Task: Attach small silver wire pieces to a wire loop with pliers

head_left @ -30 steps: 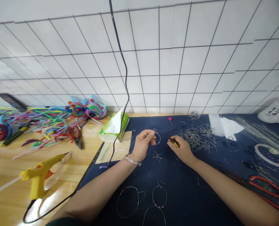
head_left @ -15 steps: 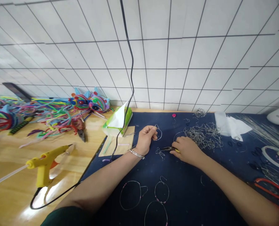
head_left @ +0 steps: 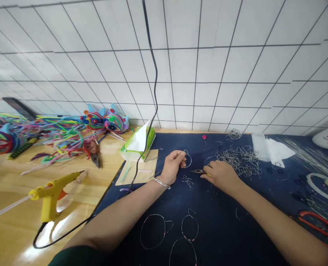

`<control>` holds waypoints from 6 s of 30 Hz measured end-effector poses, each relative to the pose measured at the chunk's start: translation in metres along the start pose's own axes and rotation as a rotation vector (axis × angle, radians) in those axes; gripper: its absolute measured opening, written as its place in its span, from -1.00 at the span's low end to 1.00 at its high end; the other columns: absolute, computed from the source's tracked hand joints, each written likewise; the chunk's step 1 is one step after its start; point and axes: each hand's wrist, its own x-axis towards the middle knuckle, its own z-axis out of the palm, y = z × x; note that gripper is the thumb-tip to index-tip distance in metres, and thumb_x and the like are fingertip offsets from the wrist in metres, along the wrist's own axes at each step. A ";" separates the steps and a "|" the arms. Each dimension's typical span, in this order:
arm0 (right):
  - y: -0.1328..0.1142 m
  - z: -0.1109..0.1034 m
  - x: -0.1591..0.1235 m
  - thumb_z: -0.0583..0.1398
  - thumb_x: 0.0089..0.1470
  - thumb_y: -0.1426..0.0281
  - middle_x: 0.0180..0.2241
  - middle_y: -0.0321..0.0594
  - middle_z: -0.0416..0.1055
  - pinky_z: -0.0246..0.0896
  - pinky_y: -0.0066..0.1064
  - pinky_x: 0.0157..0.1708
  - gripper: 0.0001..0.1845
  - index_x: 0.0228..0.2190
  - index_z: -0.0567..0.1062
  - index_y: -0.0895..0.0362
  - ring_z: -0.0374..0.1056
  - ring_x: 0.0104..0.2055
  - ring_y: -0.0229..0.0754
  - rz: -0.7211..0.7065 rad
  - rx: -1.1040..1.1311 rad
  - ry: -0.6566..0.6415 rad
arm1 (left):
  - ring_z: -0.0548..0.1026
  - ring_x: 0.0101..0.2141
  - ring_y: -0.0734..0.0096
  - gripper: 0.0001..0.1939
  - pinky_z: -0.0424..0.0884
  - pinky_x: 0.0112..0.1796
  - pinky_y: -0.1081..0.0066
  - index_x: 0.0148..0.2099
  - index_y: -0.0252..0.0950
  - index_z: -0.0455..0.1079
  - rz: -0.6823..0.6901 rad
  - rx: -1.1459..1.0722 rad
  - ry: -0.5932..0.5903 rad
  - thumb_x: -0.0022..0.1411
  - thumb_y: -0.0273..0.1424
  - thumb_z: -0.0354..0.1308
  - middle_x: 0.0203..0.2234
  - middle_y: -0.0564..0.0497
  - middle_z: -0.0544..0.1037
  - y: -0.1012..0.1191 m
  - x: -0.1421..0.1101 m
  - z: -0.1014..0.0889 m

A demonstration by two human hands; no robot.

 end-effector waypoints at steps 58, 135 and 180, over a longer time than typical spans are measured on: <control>-0.005 -0.006 0.003 -0.02 0.10 0.11 -0.42 -0.24 0.37 0.01 -0.49 -0.44 -0.65 -0.32 0.44 0.03 0.30 -0.34 -0.25 0.121 0.081 -0.126 | 0.36 -0.62 0.60 -0.72 0.24 -0.58 0.56 -0.33 -0.34 0.35 -0.009 -0.011 -0.045 0.08 -0.20 0.09 -0.54 0.04 0.44 0.003 -0.001 -0.001; -0.010 0.020 0.003 0.01 0.08 0.11 -0.48 -0.25 0.30 0.03 -0.49 -0.38 -0.67 -0.41 0.42 0.07 0.23 -0.37 -0.26 0.383 0.260 0.256 | 0.36 -0.57 0.52 -0.72 0.20 -0.52 0.51 -0.31 -0.38 0.43 -0.115 0.001 -0.344 0.05 -0.24 0.16 -0.59 -0.03 0.46 0.014 -0.008 0.004; 0.001 0.020 0.001 0.06 0.05 0.13 -0.43 -0.19 0.31 0.04 -0.37 -0.27 -0.68 -0.37 0.44 0.10 0.23 -0.31 -0.19 0.275 0.253 0.243 | 0.27 -0.64 0.56 -0.70 0.15 -0.58 0.52 -0.30 -0.37 0.46 -0.074 -0.006 -0.159 0.03 -0.23 0.16 -0.70 0.03 0.38 0.010 -0.004 0.001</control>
